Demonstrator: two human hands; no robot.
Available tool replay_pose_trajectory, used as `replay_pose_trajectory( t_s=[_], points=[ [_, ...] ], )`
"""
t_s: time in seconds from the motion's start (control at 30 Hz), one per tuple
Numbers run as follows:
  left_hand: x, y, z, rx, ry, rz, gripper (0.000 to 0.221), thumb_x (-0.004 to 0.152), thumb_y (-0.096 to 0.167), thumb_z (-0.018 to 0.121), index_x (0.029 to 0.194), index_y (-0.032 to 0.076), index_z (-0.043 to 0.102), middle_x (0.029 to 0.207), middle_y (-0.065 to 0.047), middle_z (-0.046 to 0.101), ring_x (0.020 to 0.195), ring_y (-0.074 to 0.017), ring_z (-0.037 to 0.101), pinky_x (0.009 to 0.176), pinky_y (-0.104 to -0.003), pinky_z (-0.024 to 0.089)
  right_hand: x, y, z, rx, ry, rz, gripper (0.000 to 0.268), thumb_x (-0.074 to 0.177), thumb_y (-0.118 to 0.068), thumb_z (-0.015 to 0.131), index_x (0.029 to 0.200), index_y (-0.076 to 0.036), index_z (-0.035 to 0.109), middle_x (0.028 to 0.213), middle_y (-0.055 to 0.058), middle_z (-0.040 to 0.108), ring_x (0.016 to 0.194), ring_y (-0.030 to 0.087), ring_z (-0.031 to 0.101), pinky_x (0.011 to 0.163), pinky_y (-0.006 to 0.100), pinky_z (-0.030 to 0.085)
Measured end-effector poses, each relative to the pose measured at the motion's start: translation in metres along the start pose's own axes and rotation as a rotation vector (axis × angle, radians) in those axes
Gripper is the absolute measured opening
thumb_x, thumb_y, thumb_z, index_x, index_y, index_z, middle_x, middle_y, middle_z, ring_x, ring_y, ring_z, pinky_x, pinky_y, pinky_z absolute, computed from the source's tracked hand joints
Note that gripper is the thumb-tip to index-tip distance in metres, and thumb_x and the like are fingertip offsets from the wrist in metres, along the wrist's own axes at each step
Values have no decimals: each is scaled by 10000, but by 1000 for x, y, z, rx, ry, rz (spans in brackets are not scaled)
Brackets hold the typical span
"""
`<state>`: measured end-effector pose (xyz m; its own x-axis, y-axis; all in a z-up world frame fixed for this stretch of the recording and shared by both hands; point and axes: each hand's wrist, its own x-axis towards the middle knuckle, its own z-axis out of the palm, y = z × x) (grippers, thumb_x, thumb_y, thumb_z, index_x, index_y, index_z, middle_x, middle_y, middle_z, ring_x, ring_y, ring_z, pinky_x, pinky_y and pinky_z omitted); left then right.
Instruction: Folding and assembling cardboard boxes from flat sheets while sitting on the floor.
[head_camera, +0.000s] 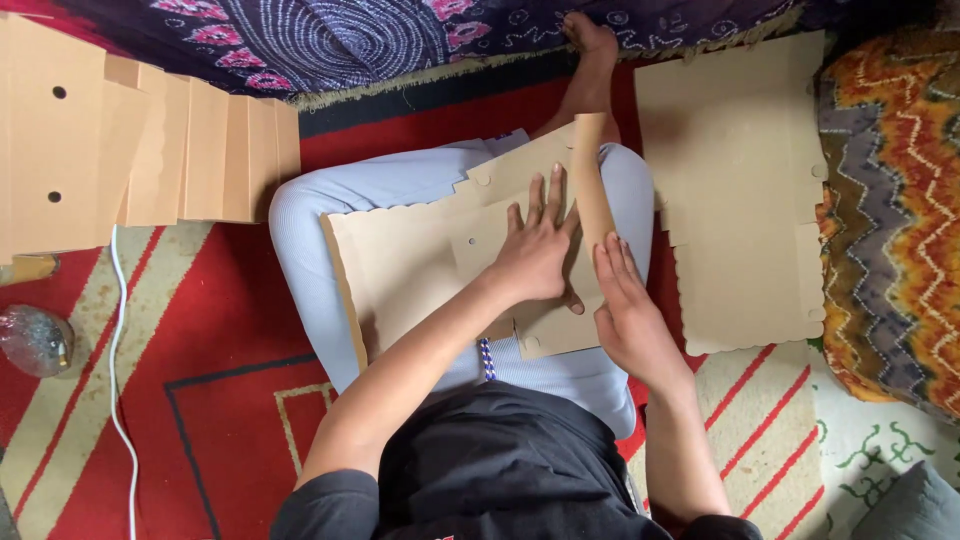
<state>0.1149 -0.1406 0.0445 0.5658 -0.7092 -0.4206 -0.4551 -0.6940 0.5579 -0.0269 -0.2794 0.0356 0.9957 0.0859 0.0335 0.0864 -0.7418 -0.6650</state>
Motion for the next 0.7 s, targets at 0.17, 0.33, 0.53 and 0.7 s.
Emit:
replay_pose_trajectory(
  t_s=[0.17,0.33,0.53,0.7],
  points=[
    [30,-27,33,58,-39,-14,1544,488,527,1039,1639,12,149,1676,-322,-84,1539,-542,-107,1176,-730,97,3,10,7,-152,-52,17,701,924,-96,587,1573,43,360,1675,288,226,1542,442,207,1216,545,231],
    [17,-27,38,106,-38,24,1448,547,461,1012,1631,-3,171,1683,-317,-17,1542,-533,-111,1178,-721,72,24,20,5,-125,-117,61,724,1019,-396,609,1569,13,376,1688,258,215,1554,430,186,1206,626,174],
    [-28,-17,29,-25,-90,16,1431,639,604,891,1617,-54,81,1689,-309,-49,1548,-492,-158,1202,-715,-32,47,44,38,-413,-49,21,686,1064,-423,530,1591,-14,369,1715,224,188,1588,397,118,1180,735,59],
    [-71,0,61,-60,-136,22,1148,888,605,609,1617,-67,30,1679,-322,-116,1537,-513,-170,1161,-733,-96,54,46,43,-490,-8,8,688,1066,-480,509,1585,-39,407,1725,176,218,1593,380,122,1162,754,76]
  ],
)
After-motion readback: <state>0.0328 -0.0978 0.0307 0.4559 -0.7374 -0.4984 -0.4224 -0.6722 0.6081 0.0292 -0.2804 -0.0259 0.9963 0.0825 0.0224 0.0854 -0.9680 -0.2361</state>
